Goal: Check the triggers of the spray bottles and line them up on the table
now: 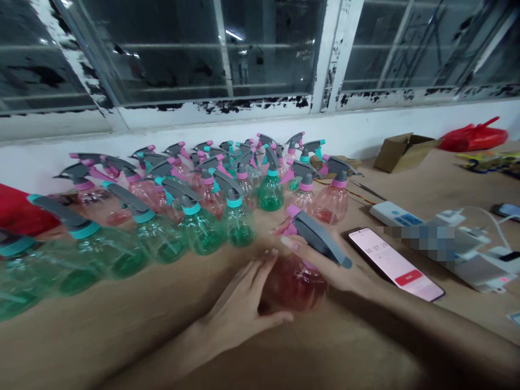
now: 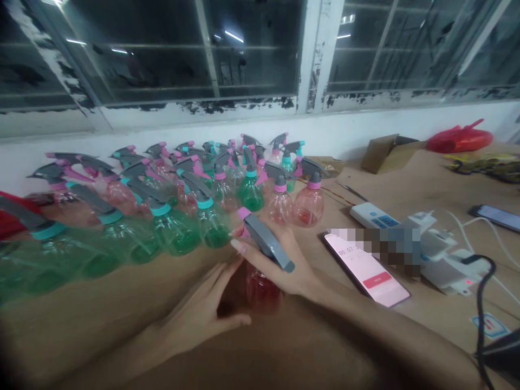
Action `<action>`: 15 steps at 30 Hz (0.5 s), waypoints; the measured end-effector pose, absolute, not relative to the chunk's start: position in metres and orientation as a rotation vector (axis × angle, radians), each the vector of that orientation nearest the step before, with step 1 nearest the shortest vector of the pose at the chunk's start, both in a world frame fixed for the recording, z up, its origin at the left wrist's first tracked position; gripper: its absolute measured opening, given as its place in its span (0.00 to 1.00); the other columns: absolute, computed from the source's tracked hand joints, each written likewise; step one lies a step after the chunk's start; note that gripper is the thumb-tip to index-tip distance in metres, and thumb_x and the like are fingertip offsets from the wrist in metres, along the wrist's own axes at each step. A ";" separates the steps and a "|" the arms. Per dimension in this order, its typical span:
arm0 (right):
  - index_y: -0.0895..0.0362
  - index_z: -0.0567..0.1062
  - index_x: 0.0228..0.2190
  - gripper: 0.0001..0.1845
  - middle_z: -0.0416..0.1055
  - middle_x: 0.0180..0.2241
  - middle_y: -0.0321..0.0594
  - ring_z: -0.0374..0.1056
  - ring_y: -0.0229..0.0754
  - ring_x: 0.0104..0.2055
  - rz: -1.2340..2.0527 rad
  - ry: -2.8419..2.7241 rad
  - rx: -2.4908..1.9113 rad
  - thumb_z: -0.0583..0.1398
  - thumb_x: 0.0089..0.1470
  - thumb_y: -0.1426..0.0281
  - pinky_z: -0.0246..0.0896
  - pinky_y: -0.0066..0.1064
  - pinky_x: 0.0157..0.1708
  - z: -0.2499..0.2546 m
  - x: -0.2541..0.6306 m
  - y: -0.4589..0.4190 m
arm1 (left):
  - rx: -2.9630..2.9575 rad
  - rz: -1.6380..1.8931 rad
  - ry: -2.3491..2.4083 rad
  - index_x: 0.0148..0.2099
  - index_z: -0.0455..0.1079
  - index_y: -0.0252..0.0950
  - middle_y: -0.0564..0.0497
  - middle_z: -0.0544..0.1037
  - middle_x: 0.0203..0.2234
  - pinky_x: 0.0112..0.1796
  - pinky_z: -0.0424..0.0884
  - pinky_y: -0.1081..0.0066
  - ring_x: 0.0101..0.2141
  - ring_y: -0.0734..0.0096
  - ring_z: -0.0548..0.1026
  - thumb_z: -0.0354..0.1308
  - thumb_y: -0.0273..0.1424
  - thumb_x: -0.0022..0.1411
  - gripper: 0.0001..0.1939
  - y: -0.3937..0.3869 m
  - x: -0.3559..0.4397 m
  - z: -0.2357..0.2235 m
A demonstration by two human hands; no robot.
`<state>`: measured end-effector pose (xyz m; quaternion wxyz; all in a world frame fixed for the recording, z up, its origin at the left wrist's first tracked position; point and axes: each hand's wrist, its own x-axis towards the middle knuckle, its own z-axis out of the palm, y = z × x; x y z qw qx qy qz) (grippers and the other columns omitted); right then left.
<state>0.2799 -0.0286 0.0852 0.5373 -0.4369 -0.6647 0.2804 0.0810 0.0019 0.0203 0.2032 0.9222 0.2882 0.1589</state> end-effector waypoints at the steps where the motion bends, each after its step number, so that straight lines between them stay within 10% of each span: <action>1: 0.53 0.71 0.34 0.06 0.74 0.34 0.36 0.72 0.40 0.37 0.671 -1.586 -1.046 0.60 0.53 0.66 0.66 0.33 0.41 0.085 0.280 -0.027 | 2.621 0.429 0.829 0.68 0.39 0.40 0.38 0.54 0.63 0.56 0.54 0.48 0.61 0.48 0.54 0.61 0.47 0.56 0.47 0.005 0.073 0.018; 15: 0.51 0.72 0.36 0.10 0.74 0.37 0.35 0.71 0.42 0.41 0.593 -1.692 -1.125 0.57 0.56 0.59 0.64 0.37 0.44 0.081 0.285 0.000 | 2.809 0.295 0.814 0.65 0.54 0.35 0.42 0.53 0.64 0.57 0.54 0.53 0.62 0.52 0.53 0.55 0.46 0.62 0.34 0.012 0.051 0.011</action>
